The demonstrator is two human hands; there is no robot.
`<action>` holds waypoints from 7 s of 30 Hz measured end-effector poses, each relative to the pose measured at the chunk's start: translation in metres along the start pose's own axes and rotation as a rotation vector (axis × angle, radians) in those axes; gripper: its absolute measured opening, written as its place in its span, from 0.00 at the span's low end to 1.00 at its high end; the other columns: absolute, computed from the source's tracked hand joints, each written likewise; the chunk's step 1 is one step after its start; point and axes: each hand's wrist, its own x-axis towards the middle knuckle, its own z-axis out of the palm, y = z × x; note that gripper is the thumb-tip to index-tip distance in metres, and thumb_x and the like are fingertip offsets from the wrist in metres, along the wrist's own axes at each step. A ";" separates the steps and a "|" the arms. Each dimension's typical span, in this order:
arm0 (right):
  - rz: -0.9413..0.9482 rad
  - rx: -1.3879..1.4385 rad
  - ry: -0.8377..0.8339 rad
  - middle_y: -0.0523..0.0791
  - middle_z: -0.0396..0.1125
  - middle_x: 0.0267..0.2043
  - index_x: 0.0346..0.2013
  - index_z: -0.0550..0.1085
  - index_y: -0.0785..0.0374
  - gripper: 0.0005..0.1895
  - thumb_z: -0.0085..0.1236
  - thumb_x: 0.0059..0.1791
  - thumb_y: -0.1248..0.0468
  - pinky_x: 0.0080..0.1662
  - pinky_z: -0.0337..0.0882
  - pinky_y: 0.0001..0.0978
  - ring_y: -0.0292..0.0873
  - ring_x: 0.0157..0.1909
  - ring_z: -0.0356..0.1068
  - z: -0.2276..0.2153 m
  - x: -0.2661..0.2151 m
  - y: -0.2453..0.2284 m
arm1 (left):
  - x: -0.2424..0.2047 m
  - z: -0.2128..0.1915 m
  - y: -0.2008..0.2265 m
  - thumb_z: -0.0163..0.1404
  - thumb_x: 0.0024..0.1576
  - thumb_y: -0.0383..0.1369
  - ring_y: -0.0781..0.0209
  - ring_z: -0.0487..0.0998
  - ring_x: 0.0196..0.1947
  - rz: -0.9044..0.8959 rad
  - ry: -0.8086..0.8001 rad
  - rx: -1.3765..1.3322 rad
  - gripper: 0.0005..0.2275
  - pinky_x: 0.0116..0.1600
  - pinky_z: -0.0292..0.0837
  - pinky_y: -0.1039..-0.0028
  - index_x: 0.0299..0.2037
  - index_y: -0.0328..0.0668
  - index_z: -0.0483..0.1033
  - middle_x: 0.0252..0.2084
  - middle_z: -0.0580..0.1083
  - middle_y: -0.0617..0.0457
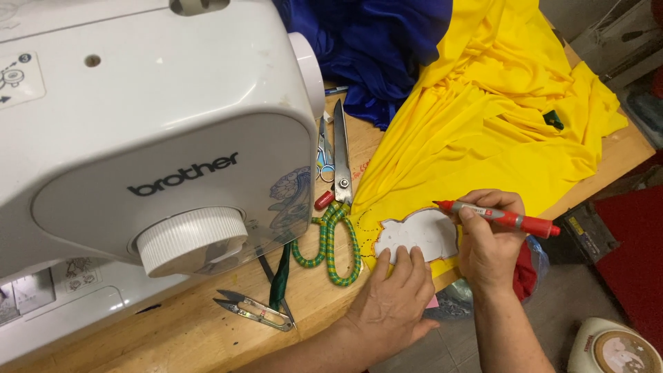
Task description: The person uses a red marker to trace the outline of a white paper pattern onto a piece of yellow fabric. The hands hold the pattern steady while the marker follows the edges to create a guide for cutting.
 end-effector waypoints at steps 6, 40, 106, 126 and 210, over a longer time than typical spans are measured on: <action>-0.047 -0.165 -0.014 0.49 0.67 0.54 0.48 0.73 0.64 0.13 0.60 0.49 0.74 0.63 0.78 0.38 0.45 0.59 0.71 -0.005 -0.020 -0.018 | 0.000 0.007 0.003 0.47 0.53 0.64 0.35 0.66 0.65 0.026 -0.048 0.050 0.38 0.66 0.60 0.50 0.63 0.39 0.70 0.67 0.67 0.31; 0.051 -0.998 -0.157 0.48 0.71 0.58 0.60 0.63 0.55 0.22 0.55 0.54 0.56 0.53 0.73 0.46 0.52 0.53 0.75 -0.012 -0.011 -0.039 | -0.004 0.011 0.008 0.39 0.58 0.64 0.35 0.60 0.69 0.023 -0.134 0.087 0.39 0.69 0.55 0.51 0.68 0.37 0.64 0.70 0.62 0.32; -0.397 -0.833 -0.058 0.50 0.72 0.51 0.58 0.64 0.59 0.19 0.55 0.54 0.72 0.58 0.75 0.39 0.47 0.50 0.77 -0.022 -0.022 0.014 | 0.008 0.000 -0.028 0.53 0.40 0.17 0.40 0.69 0.58 -0.035 -0.098 -0.493 0.37 0.55 0.70 0.57 0.67 0.27 0.60 0.62 0.69 0.35; -0.299 -1.031 0.034 0.50 0.70 0.55 0.58 0.62 0.58 0.19 0.54 0.54 0.70 0.59 0.74 0.43 0.49 0.56 0.75 -0.012 -0.020 0.011 | 0.006 0.009 -0.025 0.51 0.45 0.19 0.42 0.67 0.64 -0.002 -0.127 -0.389 0.36 0.64 0.64 0.61 0.69 0.27 0.59 0.66 0.67 0.35; -0.183 -0.833 -0.316 0.49 0.75 0.48 0.57 0.64 0.56 0.20 0.56 0.52 0.67 0.55 0.76 0.34 0.44 0.49 0.79 -0.014 0.002 -0.020 | 0.002 0.015 -0.021 0.48 0.49 0.22 0.41 0.66 0.64 0.030 -0.116 -0.291 0.32 0.63 0.65 0.59 0.69 0.28 0.60 0.68 0.65 0.34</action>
